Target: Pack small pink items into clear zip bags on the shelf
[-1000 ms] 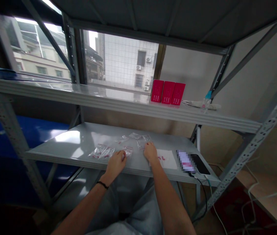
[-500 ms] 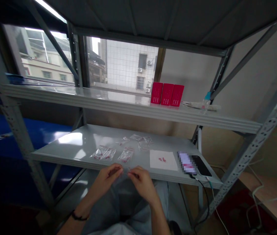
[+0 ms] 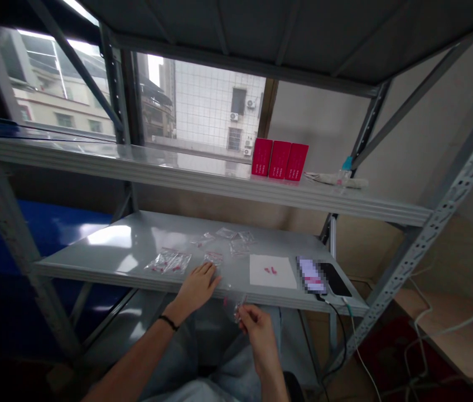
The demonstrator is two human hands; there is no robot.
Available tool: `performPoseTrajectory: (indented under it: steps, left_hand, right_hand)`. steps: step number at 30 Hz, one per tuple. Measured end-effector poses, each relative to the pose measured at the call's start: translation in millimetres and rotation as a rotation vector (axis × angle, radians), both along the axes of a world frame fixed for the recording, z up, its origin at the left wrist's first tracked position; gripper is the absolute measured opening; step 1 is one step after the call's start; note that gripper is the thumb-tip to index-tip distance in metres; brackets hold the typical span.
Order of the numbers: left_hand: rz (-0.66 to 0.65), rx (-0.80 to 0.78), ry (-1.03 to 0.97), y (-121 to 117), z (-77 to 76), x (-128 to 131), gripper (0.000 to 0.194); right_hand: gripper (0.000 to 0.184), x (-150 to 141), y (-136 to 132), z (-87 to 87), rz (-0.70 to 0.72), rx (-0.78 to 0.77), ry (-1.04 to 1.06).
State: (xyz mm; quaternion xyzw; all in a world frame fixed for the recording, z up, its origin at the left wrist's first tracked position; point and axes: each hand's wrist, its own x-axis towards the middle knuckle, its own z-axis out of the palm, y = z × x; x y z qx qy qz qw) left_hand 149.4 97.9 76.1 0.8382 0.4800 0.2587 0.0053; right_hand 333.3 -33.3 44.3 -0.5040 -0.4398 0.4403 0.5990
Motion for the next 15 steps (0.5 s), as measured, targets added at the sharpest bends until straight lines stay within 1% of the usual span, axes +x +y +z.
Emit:
performPoseTrajectory:
  steps: [2,3,5,6,7,9,11,13,15]
  left_hand:
    - [-0.013,0.041,-0.061,-11,2.7,-2,0.040]
    - [-0.019,0.070,-0.127,-19,4.4,-4,0.040]
    - [-0.024,0.101,-0.313,-44,6.3,-6,0.036]
    - [-0.027,0.086,-0.413,-60,5.7,-6,0.033]
    - [-0.034,0.037,-0.497,-76,3.6,-7,0.031]
    - [-0.101,-0.132,-0.590,-108,-4.2,-7,0.030]
    - [-0.115,-0.261,-0.663,-132,-14.9,-8,0.030]
    - [-0.114,-0.363,-0.708,-143,-25.5,-10,0.035]
    - [-0.110,-0.436,-0.712,-143,-33.5,-13,0.041]
  right_hand:
    - [0.039,1,-1,2.6,-0.028,0.011,-0.001]
    - [0.038,1,-1,4.4,-0.040,0.015,-0.009]
    - [0.035,-3,-2,7.9,-0.062,0.015,-0.039]
    - [0.034,-7,-3,9.1,-0.065,0.012,-0.058]
    - [0.033,-12,-4,9.5,-0.057,0.012,-0.076]
    - [0.030,-26,-5,7.6,-0.013,0.026,-0.102]
    - [0.028,-40,-7,1.7,0.033,0.049,-0.119]
    - [0.026,-53,-8,-7.5,0.049,0.060,-0.157]
    - [0.025,-62,-7,-18.6,0.043,0.064,-0.236]
